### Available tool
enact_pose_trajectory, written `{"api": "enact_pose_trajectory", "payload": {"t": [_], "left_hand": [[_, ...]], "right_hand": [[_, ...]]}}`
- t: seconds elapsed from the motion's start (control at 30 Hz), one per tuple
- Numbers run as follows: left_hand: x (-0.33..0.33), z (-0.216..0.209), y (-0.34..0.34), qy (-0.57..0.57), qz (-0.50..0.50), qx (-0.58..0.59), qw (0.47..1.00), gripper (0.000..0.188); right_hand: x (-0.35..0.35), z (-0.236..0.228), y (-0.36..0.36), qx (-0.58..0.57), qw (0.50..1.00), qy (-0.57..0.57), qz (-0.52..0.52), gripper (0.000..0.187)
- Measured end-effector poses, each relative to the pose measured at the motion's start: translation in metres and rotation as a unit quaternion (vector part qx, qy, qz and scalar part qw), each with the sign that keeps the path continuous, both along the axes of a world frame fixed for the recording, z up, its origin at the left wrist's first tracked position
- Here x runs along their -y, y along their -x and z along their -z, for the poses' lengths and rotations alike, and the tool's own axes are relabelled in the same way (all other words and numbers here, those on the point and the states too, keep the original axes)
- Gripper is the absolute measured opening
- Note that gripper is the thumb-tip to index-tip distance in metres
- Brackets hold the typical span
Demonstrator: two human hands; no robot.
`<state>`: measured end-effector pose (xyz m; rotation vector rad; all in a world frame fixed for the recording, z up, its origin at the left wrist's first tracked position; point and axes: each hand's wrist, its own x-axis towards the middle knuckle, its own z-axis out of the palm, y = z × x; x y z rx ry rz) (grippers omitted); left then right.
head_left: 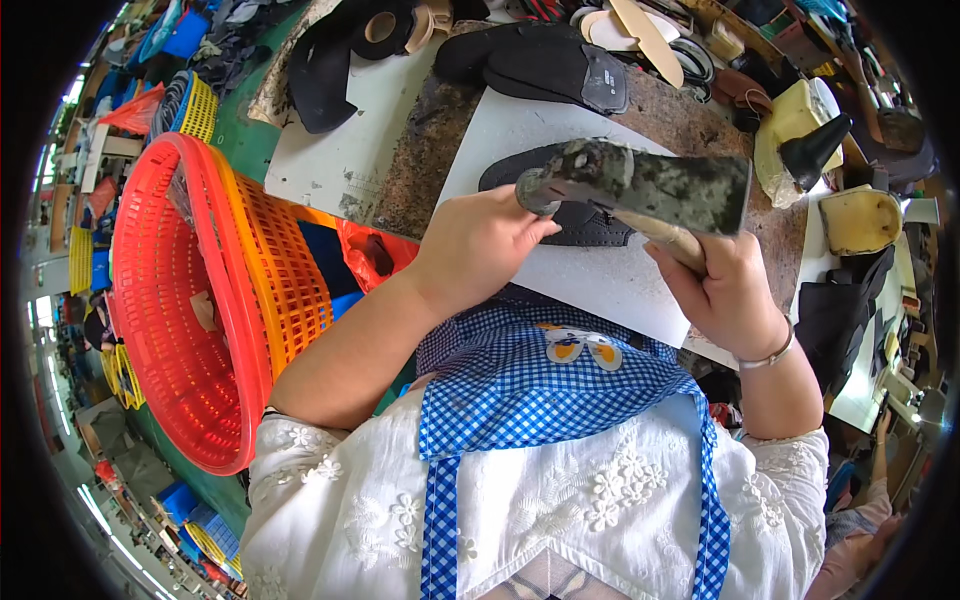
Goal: The person uses a hammer and a metal punch to create indentations or holes in leather straps and shoe outsoles at a manufacturing workbench.
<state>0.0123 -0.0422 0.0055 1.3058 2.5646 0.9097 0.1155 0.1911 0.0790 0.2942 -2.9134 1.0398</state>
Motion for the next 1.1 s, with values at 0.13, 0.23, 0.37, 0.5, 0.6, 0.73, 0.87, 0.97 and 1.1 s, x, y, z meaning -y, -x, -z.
{"api": "enact_pose_trajectory", "payload": {"t": [0.13, 0.23, 0.37, 0.5, 0.6, 0.73, 0.87, 0.97, 1.1], "left_hand": [[0.006, 0.009, 0.013, -0.193, -0.081, 0.304, 0.929, 0.006], [0.011, 0.013, 0.012, -0.200, -0.070, 0.298, 0.931, 0.005], [0.012, 0.012, 0.008, -0.165, -0.071, 0.284, 0.942, 0.006], [0.009, 0.006, 0.006, -0.164, -0.076, 0.266, 0.947, 0.005], [0.006, 0.002, 0.002, -0.128, -0.059, 0.158, 0.977, 0.004], [0.007, 0.003, 0.000, -0.023, -0.018, -0.034, 0.999, 0.005], [0.011, 0.011, 0.012, -0.237, -0.082, 0.321, 0.913, 0.009], [0.014, 0.011, 0.013, -0.199, -0.070, 0.270, 0.940, 0.008], [0.013, 0.002, 0.007, -0.119, -0.050, 0.196, 0.972, 0.006]], "right_hand": [[-0.002, 0.005, -0.001, -0.028, 0.999, 0.006, 0.046, 0.014], [-0.003, 0.005, -0.001, -0.023, 0.996, 0.043, 0.077, 0.015], [-0.001, 0.001, 0.000, -0.041, 0.988, 0.101, 0.105, 0.013], [0.002, -0.006, 0.001, -0.031, 0.974, 0.182, 0.133, 0.013], [0.003, -0.009, 0.004, -0.030, 0.965, 0.219, 0.137, 0.014], [0.007, -0.002, 0.007, -0.036, 0.999, -0.004, -0.004, 0.014], [0.007, 0.001, 0.005, -0.038, 0.998, 0.014, 0.046, 0.015], [0.006, -0.002, 0.004, -0.030, 0.996, 0.037, 0.075, 0.015], [0.006, -0.005, 0.007, -0.060, 0.992, 0.080, 0.081, 0.013]]}}
